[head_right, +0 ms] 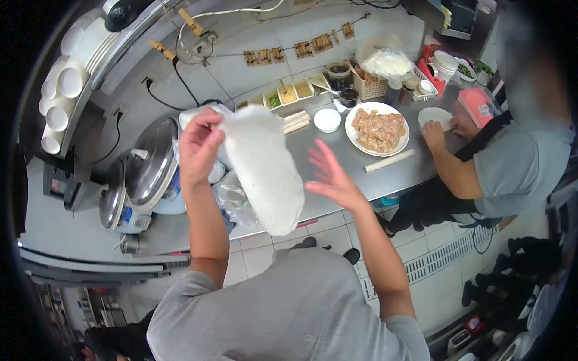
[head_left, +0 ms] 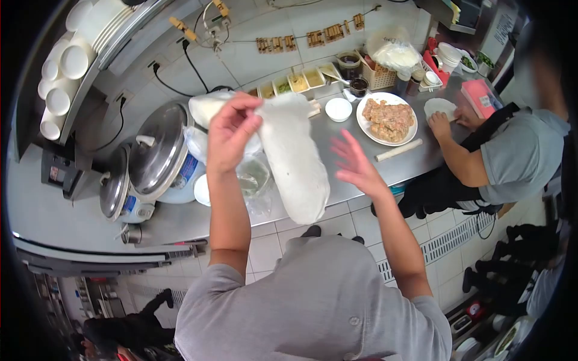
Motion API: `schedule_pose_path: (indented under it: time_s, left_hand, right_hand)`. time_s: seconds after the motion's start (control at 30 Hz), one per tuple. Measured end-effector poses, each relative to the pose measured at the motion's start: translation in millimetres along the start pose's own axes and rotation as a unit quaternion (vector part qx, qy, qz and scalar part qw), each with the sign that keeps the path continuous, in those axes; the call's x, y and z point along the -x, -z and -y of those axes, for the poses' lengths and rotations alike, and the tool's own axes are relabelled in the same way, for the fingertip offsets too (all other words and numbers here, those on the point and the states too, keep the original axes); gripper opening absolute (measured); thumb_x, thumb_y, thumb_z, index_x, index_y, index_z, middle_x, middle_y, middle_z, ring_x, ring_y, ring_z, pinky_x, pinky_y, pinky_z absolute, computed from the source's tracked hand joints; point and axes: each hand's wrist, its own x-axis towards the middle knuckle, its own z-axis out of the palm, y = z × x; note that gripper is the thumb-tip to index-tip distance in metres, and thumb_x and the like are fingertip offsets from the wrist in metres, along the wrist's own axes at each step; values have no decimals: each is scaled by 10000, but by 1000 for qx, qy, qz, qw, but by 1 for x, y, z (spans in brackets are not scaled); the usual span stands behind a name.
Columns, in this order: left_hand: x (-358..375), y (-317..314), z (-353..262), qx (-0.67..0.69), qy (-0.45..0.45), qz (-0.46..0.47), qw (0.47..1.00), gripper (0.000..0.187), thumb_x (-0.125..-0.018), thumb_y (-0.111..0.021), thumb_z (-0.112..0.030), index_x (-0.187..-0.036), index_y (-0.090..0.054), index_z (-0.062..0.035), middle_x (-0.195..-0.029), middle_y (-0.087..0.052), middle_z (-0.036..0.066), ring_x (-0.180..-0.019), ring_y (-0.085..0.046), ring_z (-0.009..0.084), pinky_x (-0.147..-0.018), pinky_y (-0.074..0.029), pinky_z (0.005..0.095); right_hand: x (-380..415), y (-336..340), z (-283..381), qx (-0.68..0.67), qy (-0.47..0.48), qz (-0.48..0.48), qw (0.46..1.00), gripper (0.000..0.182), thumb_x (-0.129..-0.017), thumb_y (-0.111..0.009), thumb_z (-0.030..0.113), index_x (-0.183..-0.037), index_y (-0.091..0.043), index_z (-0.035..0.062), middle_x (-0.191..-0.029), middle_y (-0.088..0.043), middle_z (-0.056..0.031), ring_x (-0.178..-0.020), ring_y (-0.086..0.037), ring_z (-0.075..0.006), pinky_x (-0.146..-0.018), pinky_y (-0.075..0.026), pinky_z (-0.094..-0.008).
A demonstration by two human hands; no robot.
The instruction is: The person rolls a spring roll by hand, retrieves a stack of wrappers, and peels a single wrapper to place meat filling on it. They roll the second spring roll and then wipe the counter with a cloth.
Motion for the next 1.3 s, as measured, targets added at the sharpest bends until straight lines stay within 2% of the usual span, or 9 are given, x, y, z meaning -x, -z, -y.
schedule_pose_path:
  time_s: [0.13,0.3,0.37,0.5,0.57,0.8,0.97,1.17,1.3]
  left_hand:
    - [50,-7,27,61,39,22,997,353,-844,-708,-4,-1187,-625,-13,-1015,-510,9,-933,-487,100,-802,-428,228]
    - [99,-9,47,129,189,-68,971,497,-817,-769,-89,-1266,-571,-4,-1162,-538,59,-1048,-516,131,-860,-440,261]
    - [119,0,86,-168,210,64,961,467,-792,-811,-173,-1194,-628,-22,-1207,-587,63,-1075,-539,142,-852,-456,277]
    - [116,17,153,-103,232,148,956,359,-784,-824,-232,-1060,-690,-46,-1096,-658,41,-971,-583,139,-816,-472,295]
    - [96,23,174,-157,319,47,934,204,-798,-795,-141,-938,-696,-30,-939,-669,30,-914,-610,143,-825,-467,290]
    - [51,39,232,-222,144,19,964,189,-715,-785,-66,-869,-679,-35,-867,-649,57,-802,-605,190,-759,-465,281]
    - [90,25,233,-395,95,19,914,234,-628,-745,8,-829,-693,-101,-994,-650,33,-1002,-596,259,-907,-440,395]
    - [193,-17,286,-483,182,9,857,231,-656,-728,-6,-836,-739,-150,-1120,-622,11,-1124,-535,272,-989,-397,431]
    - [203,-30,275,-517,209,-2,830,244,-676,-732,-28,-876,-760,-165,-1134,-618,25,-1129,-532,271,-995,-395,425]
  right_hand:
    - [-44,-18,-37,13,-154,50,987,582,-831,-755,102,-1365,-525,89,-1229,-637,-126,-1138,-606,-182,-973,-493,-356]
    - [-64,-5,-24,83,-119,156,977,261,-855,-710,63,-1110,-659,38,-980,-692,-40,-908,-645,-130,-831,-523,-292]
    - [-74,-9,-13,173,-106,173,964,182,-862,-701,57,-1034,-676,5,-937,-683,-25,-880,-639,-113,-804,-518,-266]
    - [-96,-6,-8,324,-60,207,921,180,-839,-700,63,-1016,-693,32,-934,-702,-60,-856,-643,-124,-774,-517,-284]
    - [-116,7,-10,381,-42,223,896,185,-831,-699,62,-1014,-695,38,-929,-707,-74,-842,-645,-129,-764,-518,-292]
    - [-165,49,-24,499,-28,48,865,169,-773,-690,33,-940,-684,7,-899,-703,-127,-824,-678,-239,-769,-527,-328]
    - [-125,51,-54,533,82,57,840,160,-723,-666,-11,-876,-670,34,-888,-647,-113,-833,-648,-280,-758,-526,-378]
    - [-60,85,-177,640,119,160,742,90,-748,-602,43,-827,-640,65,-928,-594,-80,-935,-601,-263,-784,-476,-402]
    - [-45,92,-191,616,136,125,765,65,-762,-590,62,-815,-628,64,-944,-577,-76,-934,-581,-265,-783,-455,-412]
